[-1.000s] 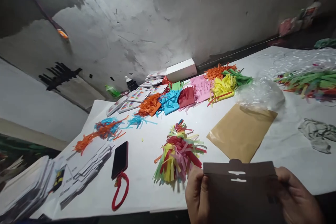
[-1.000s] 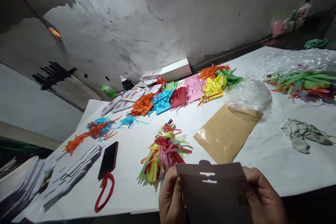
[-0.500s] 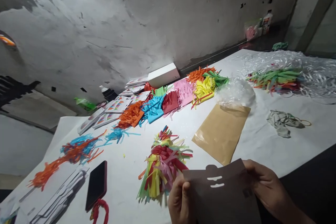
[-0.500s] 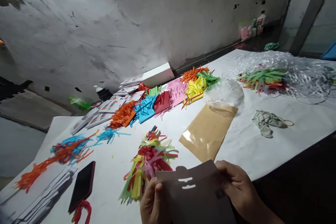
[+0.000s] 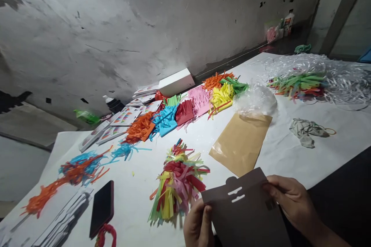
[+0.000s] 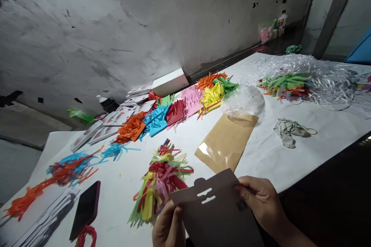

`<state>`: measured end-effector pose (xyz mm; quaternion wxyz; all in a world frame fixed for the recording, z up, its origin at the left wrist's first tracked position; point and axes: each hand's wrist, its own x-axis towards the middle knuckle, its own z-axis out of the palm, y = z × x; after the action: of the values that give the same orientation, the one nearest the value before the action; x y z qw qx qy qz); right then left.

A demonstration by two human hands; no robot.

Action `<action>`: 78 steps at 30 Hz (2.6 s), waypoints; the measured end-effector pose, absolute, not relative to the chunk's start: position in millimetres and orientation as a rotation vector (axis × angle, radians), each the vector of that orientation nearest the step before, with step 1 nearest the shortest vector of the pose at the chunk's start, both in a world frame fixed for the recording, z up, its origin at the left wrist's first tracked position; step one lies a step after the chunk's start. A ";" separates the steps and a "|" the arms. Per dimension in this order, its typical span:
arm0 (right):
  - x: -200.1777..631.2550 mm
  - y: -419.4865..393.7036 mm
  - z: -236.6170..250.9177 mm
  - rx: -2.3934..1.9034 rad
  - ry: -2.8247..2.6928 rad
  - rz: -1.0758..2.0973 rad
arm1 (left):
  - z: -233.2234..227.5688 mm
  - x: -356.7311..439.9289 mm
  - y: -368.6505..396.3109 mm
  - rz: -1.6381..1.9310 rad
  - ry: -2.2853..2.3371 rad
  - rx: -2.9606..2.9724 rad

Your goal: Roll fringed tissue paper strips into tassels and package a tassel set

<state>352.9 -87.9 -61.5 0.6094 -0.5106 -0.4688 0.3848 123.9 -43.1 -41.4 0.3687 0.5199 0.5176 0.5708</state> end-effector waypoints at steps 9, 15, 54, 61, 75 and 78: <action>368.8 -77.8 -42.5 -0.965 -1.184 1.056 | -39.1 107.3 -24.4 1.468 1.065 1.778; 376.7 -73.4 -36.1 -0.815 -1.387 1.031 | -13.8 95.8 -13.3 1.119 0.593 1.838; 364.5 -29.2 31.7 -1.321 -2.660 0.341 | -23.9 130.8 -24.2 0.837 0.826 1.843; 363.5 -24.1 35.6 -1.278 -2.716 0.148 | -21.5 138.4 -22.9 0.915 0.795 1.843; 364.0 -19.2 42.7 -1.391 -2.795 0.204 | -20.0 141.5 -21.2 0.902 0.769 1.868; 365.6 -18.5 43.2 -1.384 -2.763 0.272 | -21.6 142.2 -19.9 0.914 0.779 1.873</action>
<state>365.6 -18.5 43.2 0.0198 -0.4461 -0.8905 0.0877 142.2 -19.9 -21.6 0.4426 0.7549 0.3139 0.3684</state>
